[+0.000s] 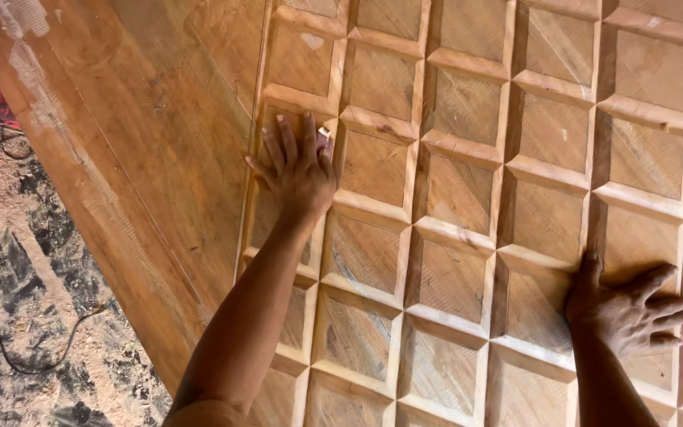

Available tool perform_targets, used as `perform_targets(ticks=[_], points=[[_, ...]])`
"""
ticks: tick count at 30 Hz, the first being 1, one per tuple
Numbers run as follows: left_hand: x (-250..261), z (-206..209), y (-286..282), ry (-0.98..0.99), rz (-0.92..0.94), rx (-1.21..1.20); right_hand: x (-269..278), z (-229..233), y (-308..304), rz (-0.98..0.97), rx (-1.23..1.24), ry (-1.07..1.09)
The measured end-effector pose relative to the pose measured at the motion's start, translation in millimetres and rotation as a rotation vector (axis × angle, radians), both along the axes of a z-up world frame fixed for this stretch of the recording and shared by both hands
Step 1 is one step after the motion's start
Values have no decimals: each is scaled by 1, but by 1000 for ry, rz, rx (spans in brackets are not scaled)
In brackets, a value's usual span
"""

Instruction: The person sands a large wooden panel with a geometric 3D cube pattern using a small sanding block. They move the block back and forth across the surface, focusing on the raised edges and flat faces of the pattern. The camera remains in a stable overhead position throughout the task.

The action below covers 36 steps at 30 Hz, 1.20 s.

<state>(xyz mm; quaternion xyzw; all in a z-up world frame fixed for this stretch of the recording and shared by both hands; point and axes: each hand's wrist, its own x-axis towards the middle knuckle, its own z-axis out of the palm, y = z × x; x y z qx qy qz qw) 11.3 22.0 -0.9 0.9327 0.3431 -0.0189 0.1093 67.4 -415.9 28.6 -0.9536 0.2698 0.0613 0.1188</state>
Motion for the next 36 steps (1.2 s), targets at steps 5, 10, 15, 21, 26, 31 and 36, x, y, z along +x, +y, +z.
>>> perform_targets(ticks=[5, 10, 15, 21, 26, 31, 36], points=[[48, -2, 22, -41, 71, -16, -2, 2, 3, 1, -11, -7], [0, -1, 6, -1, -102, -35, -3, 1, 0, 16, -25, 5], [44, 5, 25, -3, -73, 49, 4, -4, -1, -5, -20, -13], [2, -4, -2, -52, -73, 46, 1, -5, -2, 12, -20, 7], [22, -4, 5, -28, -17, 26, 2, -7, -6, 13, -35, -5], [36, -8, 12, -82, -17, -9, -1, -3, -2, 3, -14, 7], [-11, -8, -6, 70, -20, -11, 0, -4, -3, 11, -16, -17]])
